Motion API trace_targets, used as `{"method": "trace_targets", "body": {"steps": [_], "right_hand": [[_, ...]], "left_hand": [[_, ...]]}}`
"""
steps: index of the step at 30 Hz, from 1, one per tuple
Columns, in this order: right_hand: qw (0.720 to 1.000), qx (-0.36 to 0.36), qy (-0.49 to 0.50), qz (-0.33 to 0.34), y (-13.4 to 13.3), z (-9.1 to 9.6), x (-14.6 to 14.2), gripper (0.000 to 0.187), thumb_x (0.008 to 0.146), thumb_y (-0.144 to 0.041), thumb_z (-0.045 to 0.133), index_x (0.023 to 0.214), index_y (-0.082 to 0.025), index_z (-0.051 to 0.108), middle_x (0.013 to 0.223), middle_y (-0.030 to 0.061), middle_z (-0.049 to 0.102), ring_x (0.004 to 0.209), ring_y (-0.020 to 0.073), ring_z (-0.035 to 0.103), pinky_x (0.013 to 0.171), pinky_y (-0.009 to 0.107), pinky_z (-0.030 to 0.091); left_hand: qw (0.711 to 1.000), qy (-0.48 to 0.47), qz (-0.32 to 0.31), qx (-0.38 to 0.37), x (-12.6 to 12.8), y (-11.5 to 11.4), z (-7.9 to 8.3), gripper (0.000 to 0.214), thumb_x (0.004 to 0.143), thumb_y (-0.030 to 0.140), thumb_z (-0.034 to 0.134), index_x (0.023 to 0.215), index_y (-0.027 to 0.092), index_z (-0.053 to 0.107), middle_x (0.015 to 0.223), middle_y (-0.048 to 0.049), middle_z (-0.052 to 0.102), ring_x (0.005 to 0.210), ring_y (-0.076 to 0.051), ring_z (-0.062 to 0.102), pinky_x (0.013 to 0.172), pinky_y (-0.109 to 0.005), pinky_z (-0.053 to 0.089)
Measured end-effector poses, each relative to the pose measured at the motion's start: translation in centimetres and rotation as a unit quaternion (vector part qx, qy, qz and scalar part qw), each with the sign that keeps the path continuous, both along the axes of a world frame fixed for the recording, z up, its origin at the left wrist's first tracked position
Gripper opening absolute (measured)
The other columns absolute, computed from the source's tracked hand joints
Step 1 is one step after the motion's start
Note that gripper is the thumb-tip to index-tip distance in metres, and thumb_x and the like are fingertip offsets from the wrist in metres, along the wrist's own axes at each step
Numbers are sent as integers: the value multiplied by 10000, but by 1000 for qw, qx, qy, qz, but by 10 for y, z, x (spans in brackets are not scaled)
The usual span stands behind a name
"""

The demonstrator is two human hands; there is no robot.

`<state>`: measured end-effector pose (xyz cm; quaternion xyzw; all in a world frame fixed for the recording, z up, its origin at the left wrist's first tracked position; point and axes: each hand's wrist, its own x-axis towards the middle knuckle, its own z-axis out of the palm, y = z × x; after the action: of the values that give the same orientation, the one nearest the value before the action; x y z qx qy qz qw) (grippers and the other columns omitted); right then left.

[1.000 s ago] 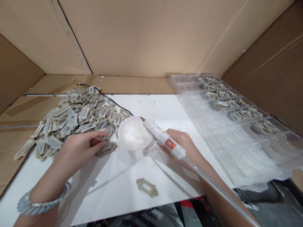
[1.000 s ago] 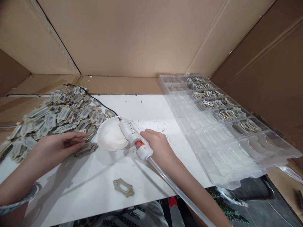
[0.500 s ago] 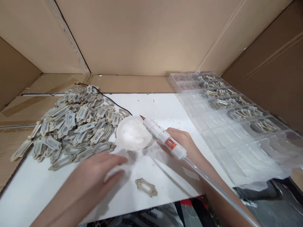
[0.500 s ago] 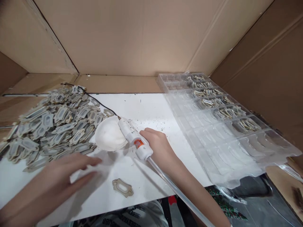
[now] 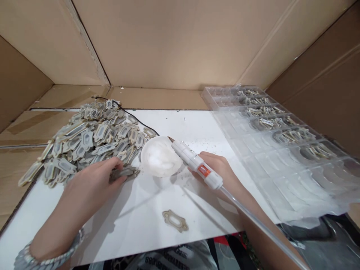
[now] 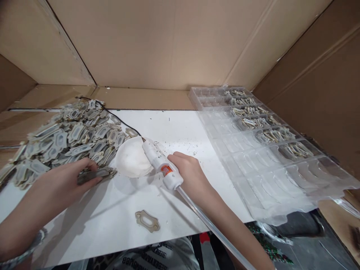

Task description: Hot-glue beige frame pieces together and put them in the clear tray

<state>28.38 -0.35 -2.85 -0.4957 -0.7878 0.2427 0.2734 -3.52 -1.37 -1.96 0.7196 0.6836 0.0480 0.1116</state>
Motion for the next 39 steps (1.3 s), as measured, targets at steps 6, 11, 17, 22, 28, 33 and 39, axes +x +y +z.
{"method": "trace_targets", "body": {"steps": [6, 11, 17, 22, 28, 33, 39], "right_hand": [[1000, -9, 3, -10, -3, 0, 0, 276, 786, -155, 554, 642, -223, 328, 630, -24, 442, 535, 130, 432, 521, 274, 287], [1000, -26, -9, -3, -2, 4, 0, 277, 799, -185, 545, 635, -226, 326, 625, -18, 446, 530, 134, 430, 519, 278, 288], [1000, -27, -12, -4, -2, 6, -1, 266, 781, -173, 542, 631, -226, 330, 618, -27, 425, 535, 130, 418, 524, 273, 283], [1000, -14, -8, -7, -1, 4, 0, 274, 784, -173, 546, 629, -223, 326, 612, -34, 404, 530, 121, 403, 520, 268, 269], [1000, -15, -1, -3, -2, 6, -1, 287, 791, -172, 562, 623, -228, 336, 608, -28, 416, 524, 128, 411, 506, 274, 284], [1000, -11, 2, -3, -2, 6, 0, 283, 796, -176, 567, 627, -228, 346, 611, -26, 430, 526, 130, 423, 503, 275, 287], [1000, -1, 6, -8, 0, 1, 0, 300, 792, -185, 559, 637, -229, 306, 607, -30, 421, 514, 124, 411, 502, 274, 280]], "left_hand": [[999, 21, 18, -35, -2, 1, 3, 120, 849, 392, 560, 873, 282, 602, 692, 2, 605, 691, -240, 599, 590, -280, 294], [998, 17, 55, -27, -2, 2, 10, 215, 802, 469, 528, 855, 273, 600, 640, 2, 569, 678, -239, 599, 605, -288, 318], [998, -32, 51, 2, 0, 3, 4, 381, 766, 630, 456, 848, 291, 610, 547, 21, 494, 572, -221, 556, 560, -284, 319], [999, -45, 26, 18, 5, -1, -5, 298, 793, 569, 510, 840, 297, 622, 548, 22, 502, 606, -221, 588, 532, -269, 302], [998, -47, 11, 38, 11, -8, -3, 197, 863, 461, 563, 858, 273, 622, 629, 12, 584, 699, -239, 635, 548, -270, 319], [998, -47, 10, 49, 4, -9, -1, 207, 826, 471, 576, 912, 292, 632, 662, 5, 609, 663, -239, 631, 531, -280, 325], [978, -162, -117, 59, 21, -33, 6, 214, 847, 494, 631, 938, 304, 668, 830, 6, 698, 670, -185, 613, 570, -269, 406]]}}
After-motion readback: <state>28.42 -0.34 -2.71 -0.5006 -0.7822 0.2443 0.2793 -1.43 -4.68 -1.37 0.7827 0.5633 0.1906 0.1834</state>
